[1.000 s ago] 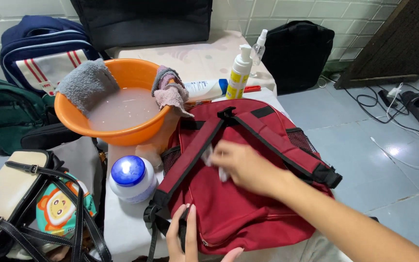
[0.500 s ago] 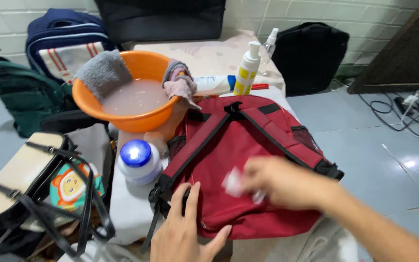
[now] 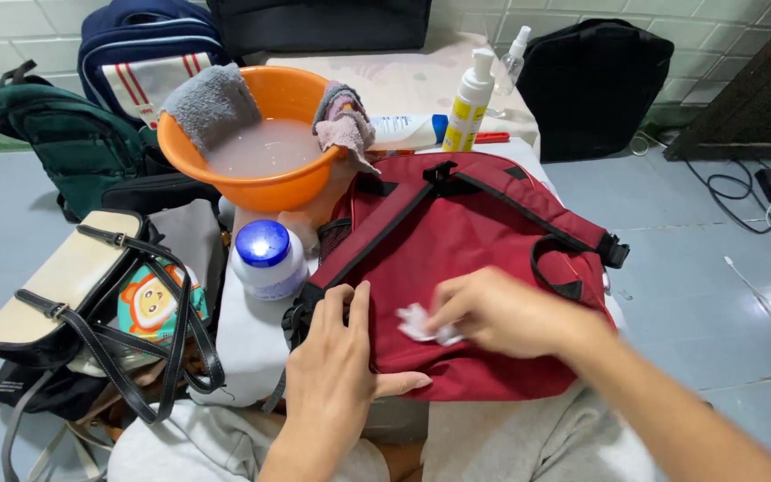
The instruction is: Spraying a backpack with cleaning solution and wiping it down with a cloth to clean the surface.
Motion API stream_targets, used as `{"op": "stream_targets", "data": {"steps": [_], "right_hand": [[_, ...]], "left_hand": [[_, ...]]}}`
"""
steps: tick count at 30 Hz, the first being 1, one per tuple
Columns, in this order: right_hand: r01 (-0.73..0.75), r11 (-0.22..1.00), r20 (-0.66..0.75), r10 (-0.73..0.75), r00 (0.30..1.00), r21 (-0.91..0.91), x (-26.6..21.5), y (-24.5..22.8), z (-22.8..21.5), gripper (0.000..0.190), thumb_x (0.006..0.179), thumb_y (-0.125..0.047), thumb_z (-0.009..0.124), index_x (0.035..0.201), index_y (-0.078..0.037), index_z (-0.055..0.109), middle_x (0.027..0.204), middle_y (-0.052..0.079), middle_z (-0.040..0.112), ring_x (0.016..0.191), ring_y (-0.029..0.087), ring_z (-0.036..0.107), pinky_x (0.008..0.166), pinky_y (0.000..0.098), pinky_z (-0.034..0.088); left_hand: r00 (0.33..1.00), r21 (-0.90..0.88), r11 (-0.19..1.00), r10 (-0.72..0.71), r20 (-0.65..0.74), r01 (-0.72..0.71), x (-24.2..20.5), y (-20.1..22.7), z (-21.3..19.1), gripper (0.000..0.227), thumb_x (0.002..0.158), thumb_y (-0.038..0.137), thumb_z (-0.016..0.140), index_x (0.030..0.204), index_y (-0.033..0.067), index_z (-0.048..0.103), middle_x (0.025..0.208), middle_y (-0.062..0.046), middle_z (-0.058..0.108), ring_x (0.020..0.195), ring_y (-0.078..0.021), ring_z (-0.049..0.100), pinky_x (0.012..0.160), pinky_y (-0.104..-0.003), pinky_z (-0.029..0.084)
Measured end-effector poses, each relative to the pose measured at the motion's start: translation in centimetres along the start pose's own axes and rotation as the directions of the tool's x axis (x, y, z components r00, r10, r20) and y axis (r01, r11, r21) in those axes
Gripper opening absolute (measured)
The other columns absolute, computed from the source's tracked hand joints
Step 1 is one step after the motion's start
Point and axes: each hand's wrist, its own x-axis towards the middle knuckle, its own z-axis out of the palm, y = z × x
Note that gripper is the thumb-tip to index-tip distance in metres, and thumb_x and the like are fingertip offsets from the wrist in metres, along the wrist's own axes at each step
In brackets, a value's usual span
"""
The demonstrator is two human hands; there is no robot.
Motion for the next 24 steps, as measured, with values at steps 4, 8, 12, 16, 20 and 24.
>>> {"op": "stream_targets", "data": {"steps": [4,8,12,16,20,24], "right_hand": [[-0.349,0.908,-0.158,0.318,0.935,-0.234,-1.8,2.5,-3.2,0.021,0.071,-0.002,0.074,0.090,-0.007,0.079,0.091,-0.001,0.084,0.072,0.017,0.075,0.073,0.0287,0.061],[-0.226,0.974,-0.090,0.223,0.971,-0.015,0.2,-0.4,-0.2,0.028,0.068,0.008,0.069,0.090,-0.006,0.081,0.089,-0.001,0.081,0.073,0.014,0.075,0.073,0.0262,0.062],[0.067,0.993,-0.290,-0.037,0.956,0.096,4.4,-2.0,4.2,0.019,0.071,0.009,0.068,0.084,-0.003,0.074,0.078,0.003,0.071,0.062,0.017,0.063,0.061,0.0297,0.054],[0.045,0.997,-0.564,-0.071,0.823,-0.061,7.7,3.2,3.1,0.021,0.066,0.009,0.066,0.081,-0.004,0.073,0.076,0.003,0.072,0.058,0.015,0.061,0.057,0.0273,0.051],[-0.221,0.864,-0.637,-0.140,0.758,-0.452,10.7,10.2,2.6,0.007,0.075,0.001,0.068,0.078,-0.003,0.072,0.091,0.012,0.063,0.071,0.033,0.061,0.069,0.0435,0.052],[0.105,0.976,-0.547,-0.194,0.815,-0.189,7.3,2.5,3.8,0.022,0.071,0.013,0.060,0.088,0.002,0.069,0.100,0.010,0.063,0.072,0.023,0.066,0.067,0.0325,0.055]], "left_hand": [[0.988,0.046,0.998,0.055,-0.144,-0.049,-0.1,-0.2,0.8,0.129,0.044,0.074,0.094,0.142,0.0050,0.050,0.116,-0.010,0.054,0.094,-0.0246,0.060,0.057,-0.034,0.057],[0.972,0.104,0.991,0.102,-0.211,-0.082,0.1,-0.2,1.3,0.141,0.039,0.078,0.095,0.145,-0.0018,0.047,0.109,-0.012,0.053,0.090,-0.0239,0.057,0.059,-0.029,0.055],[0.984,0.131,0.989,0.085,-0.159,-0.065,0.3,-0.2,0.7,0.160,0.038,0.078,0.098,0.156,-0.0072,0.030,0.102,-0.008,0.053,0.083,-0.0202,0.056,0.056,-0.028,0.053],[0.986,0.110,0.994,0.038,-0.161,-0.021,0.2,0.1,0.8,0.169,0.035,0.075,0.100,0.160,-0.0071,0.022,0.101,-0.007,0.053,0.080,-0.0193,0.055,0.055,-0.027,0.052],[0.976,0.051,0.998,0.035,-0.215,-0.025,0.0,0.2,1.0,0.165,0.037,0.072,0.100,0.158,-0.0079,0.023,0.108,-0.009,0.056,0.086,-0.0233,0.058,0.062,-0.030,0.055],[0.984,-0.007,1.000,-0.020,-0.177,0.020,0.0,-0.3,1.6,0.173,0.029,0.068,0.104,0.159,-0.0067,0.017,0.112,-0.009,0.056,0.091,-0.0229,0.061,0.059,-0.029,0.056]]}}
